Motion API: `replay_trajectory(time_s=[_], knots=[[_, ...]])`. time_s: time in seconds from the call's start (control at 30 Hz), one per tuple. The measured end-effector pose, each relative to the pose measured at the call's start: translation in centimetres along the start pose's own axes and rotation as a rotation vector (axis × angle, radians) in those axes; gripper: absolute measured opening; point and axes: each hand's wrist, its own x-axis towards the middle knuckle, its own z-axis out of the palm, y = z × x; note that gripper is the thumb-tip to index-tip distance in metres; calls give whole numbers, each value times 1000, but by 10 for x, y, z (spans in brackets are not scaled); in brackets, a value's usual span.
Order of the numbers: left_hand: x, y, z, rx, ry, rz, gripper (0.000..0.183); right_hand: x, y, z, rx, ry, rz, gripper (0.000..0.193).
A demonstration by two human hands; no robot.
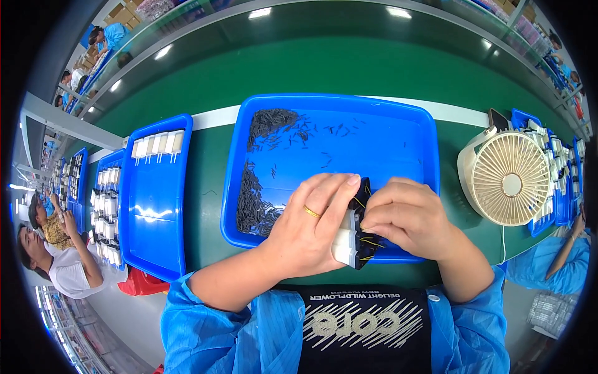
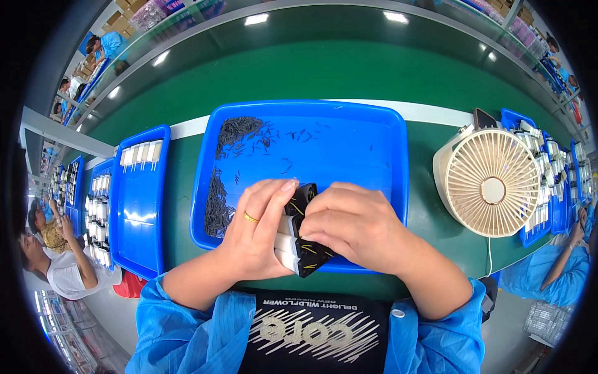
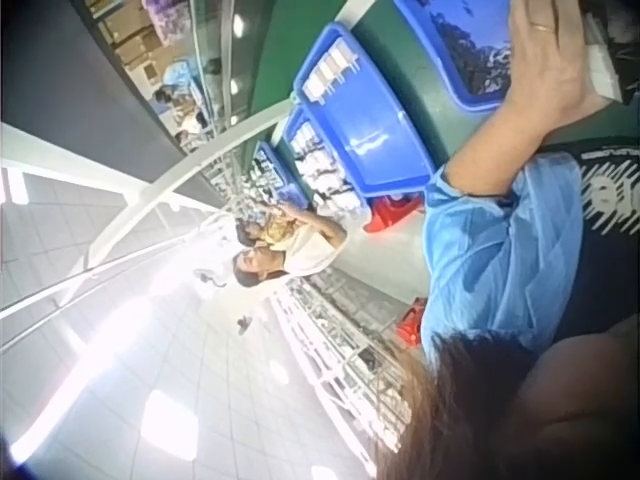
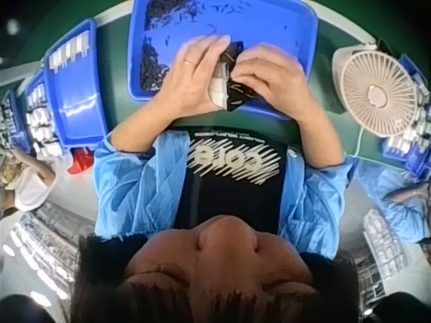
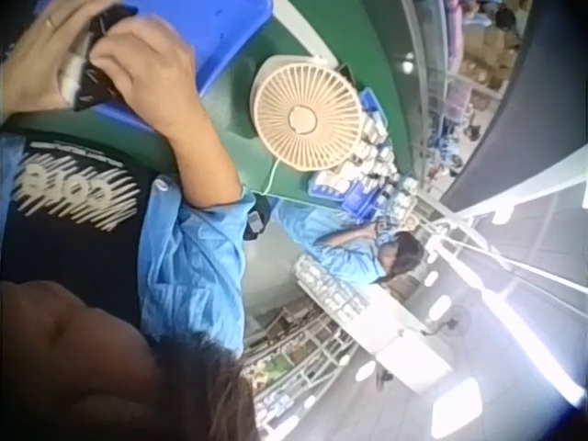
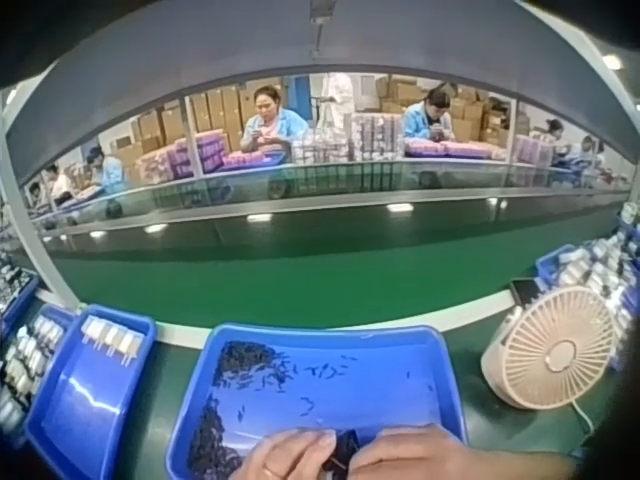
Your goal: The person assembles electronic components onto a plastic casing by hand, working at a factory assembly line workstation.
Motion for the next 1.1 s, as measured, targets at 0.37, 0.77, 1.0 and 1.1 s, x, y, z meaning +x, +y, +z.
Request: replay_trajectory(time_s=[0.37, 0.77, 1.0, 1.1], knots=[[-2, -2, 2, -46, -42, 53, 83, -2, -9, -11, 74, -94, 283, 18], [-1, 0, 2, -129, -17, 38, 86, 1, -12, -14, 133, -105, 443, 24], [-3, -1, 2, -146, -25, 31, 91, -1, -10, -9, 160, -78, 385, 20], [-4, -3, 3, -154, -18, 21, 94, -1, -11, -5, 134, -39, 350, 20]])
